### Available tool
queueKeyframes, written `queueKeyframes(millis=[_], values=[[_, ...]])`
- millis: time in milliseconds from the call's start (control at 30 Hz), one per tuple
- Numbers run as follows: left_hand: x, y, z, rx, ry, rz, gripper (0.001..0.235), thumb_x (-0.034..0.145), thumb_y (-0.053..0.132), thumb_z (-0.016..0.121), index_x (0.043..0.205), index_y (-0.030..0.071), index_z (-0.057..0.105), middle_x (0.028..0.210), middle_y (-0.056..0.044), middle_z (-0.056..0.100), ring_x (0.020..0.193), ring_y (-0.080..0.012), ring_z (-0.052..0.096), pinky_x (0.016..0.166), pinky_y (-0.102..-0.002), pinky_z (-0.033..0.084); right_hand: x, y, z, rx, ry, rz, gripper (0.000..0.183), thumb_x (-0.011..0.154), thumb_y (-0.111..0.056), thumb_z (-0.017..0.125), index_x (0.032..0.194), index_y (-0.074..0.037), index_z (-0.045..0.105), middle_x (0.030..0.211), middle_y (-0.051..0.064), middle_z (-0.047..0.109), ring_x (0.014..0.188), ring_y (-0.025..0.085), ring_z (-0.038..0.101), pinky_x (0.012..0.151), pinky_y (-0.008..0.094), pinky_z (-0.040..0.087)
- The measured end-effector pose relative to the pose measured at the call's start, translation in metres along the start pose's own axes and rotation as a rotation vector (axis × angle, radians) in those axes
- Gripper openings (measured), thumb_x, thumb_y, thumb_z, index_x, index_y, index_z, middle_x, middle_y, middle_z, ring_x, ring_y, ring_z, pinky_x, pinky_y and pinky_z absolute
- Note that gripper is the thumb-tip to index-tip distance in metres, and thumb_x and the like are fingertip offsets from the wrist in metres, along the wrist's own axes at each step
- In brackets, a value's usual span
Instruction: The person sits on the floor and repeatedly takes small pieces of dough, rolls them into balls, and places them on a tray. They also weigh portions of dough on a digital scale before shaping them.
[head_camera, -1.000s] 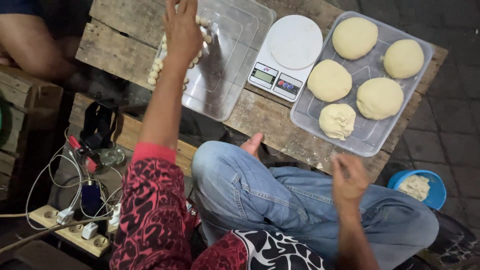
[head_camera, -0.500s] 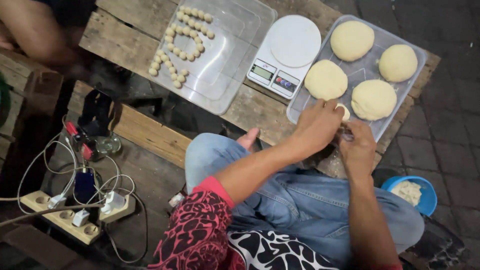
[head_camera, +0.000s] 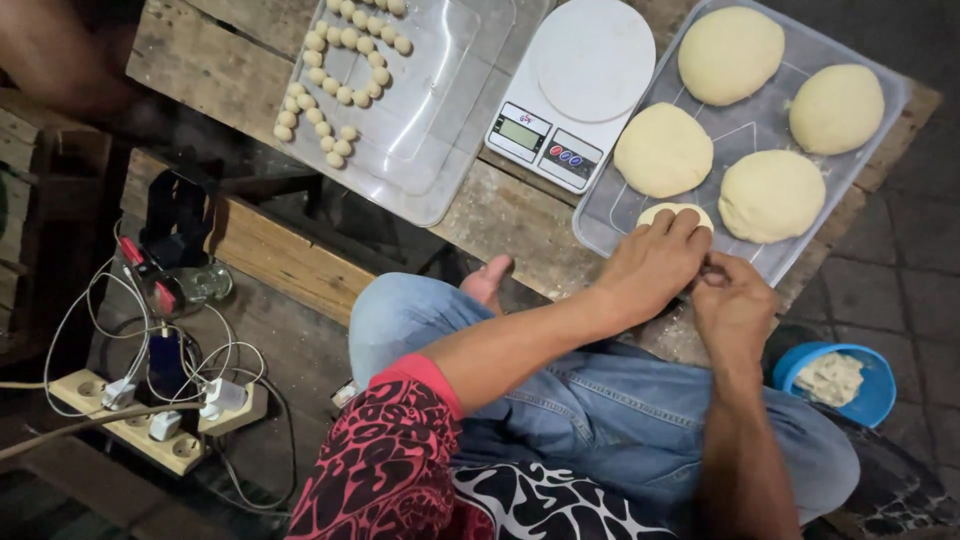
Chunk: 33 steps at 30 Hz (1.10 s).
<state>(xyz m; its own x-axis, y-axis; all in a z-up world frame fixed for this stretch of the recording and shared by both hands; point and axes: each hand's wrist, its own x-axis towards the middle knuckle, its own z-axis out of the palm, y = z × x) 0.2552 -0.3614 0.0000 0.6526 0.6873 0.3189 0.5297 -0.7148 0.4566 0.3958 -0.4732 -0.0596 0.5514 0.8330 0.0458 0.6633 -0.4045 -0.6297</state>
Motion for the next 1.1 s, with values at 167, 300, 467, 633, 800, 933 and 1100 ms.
queueKeyframes(millis=[167, 300, 467, 633, 800, 933, 1100], values=[[0.001, -0.001, -0.006, -0.063, -0.056, 0.020, 0.009, 0.087, 0.007, 0.063, 0.097, 0.005, 0.062, 0.094, -0.007, 0.049, 0.091, -0.0327, 0.061, 0.066, -0.038, 0.056, 0.001, -0.036, -0.015, 0.028, -0.180, 0.406, 0.036, 0.086, -0.036, 0.084, 0.120, -0.031, 0.077, 0.101, -0.001, 0.076, 0.099, 0.019, 0.072, 0.090, 0.037, 0.055], [0.001, -0.001, -0.008, -0.086, -0.066, 0.009, 0.011, 0.088, 0.005, 0.064, 0.099, 0.005, 0.063, 0.096, -0.008, 0.049, 0.092, -0.0332, 0.061, 0.066, -0.039, 0.057, 0.004, -0.038, -0.014, 0.053, -0.101, 0.343, 0.025, 0.093, -0.030, 0.084, 0.116, -0.023, 0.079, 0.100, 0.004, 0.077, 0.098, 0.021, 0.074, 0.086, 0.036, 0.056], [-0.006, -0.009, 0.008, -0.108, -0.083, 0.074, 0.007, 0.087, 0.006, 0.067, 0.094, 0.008, 0.066, 0.098, -0.007, 0.046, 0.092, -0.0334, 0.057, 0.065, -0.041, 0.054, 0.005, -0.040, -0.018, 0.316, -0.091, 0.332, 0.025, 0.088, -0.008, 0.077, 0.113, -0.012, 0.079, 0.091, 0.010, 0.072, 0.084, 0.013, 0.070, 0.083, 0.032, 0.056], [-0.007, -0.012, 0.021, -0.095, -0.243, 0.055, 0.011, 0.089, 0.012, 0.064, 0.096, 0.003, 0.067, 0.109, -0.013, 0.051, 0.096, -0.0363, 0.054, 0.064, -0.050, 0.056, 0.002, -0.048, -0.030, 0.289, -0.073, 0.334, 0.025, 0.090, -0.012, 0.078, 0.113, -0.003, 0.076, 0.090, 0.005, 0.074, 0.083, 0.007, 0.067, 0.071, 0.021, 0.052], [-0.006, -0.011, 0.014, -0.060, -0.341, 0.069, 0.020, 0.091, 0.009, 0.064, 0.109, 0.003, 0.071, 0.117, -0.012, 0.053, 0.101, -0.0347, 0.055, 0.070, -0.047, 0.058, -0.002, -0.041, -0.042, 0.416, -0.076, 0.346, 0.020, 0.093, -0.004, 0.083, 0.111, -0.001, 0.075, 0.082, 0.005, 0.071, 0.075, 0.008, 0.069, 0.070, 0.019, 0.057], [-0.005, -0.013, 0.021, -0.049, -0.277, 0.075, 0.015, 0.089, 0.009, 0.063, 0.102, 0.001, 0.069, 0.116, -0.014, 0.052, 0.102, -0.0370, 0.054, 0.066, -0.048, 0.057, 0.000, -0.033, -0.064, 0.690, 0.017, 0.321, 0.019, 0.089, 0.000, 0.081, 0.107, -0.002, 0.074, 0.086, 0.007, 0.071, 0.070, 0.013, 0.068, 0.066, 0.024, 0.059], [0.003, -0.007, -0.004, -0.169, -0.208, -0.009, 0.033, 0.090, 0.012, 0.060, 0.123, 0.008, 0.060, 0.105, -0.016, 0.050, 0.095, -0.0406, 0.055, 0.060, -0.053, 0.054, 0.013, -0.047, -0.053, 0.783, 0.106, 0.403, 0.028, 0.087, -0.003, 0.082, 0.114, 0.000, 0.075, 0.089, 0.013, 0.074, 0.077, 0.016, 0.075, 0.081, 0.023, 0.070]])
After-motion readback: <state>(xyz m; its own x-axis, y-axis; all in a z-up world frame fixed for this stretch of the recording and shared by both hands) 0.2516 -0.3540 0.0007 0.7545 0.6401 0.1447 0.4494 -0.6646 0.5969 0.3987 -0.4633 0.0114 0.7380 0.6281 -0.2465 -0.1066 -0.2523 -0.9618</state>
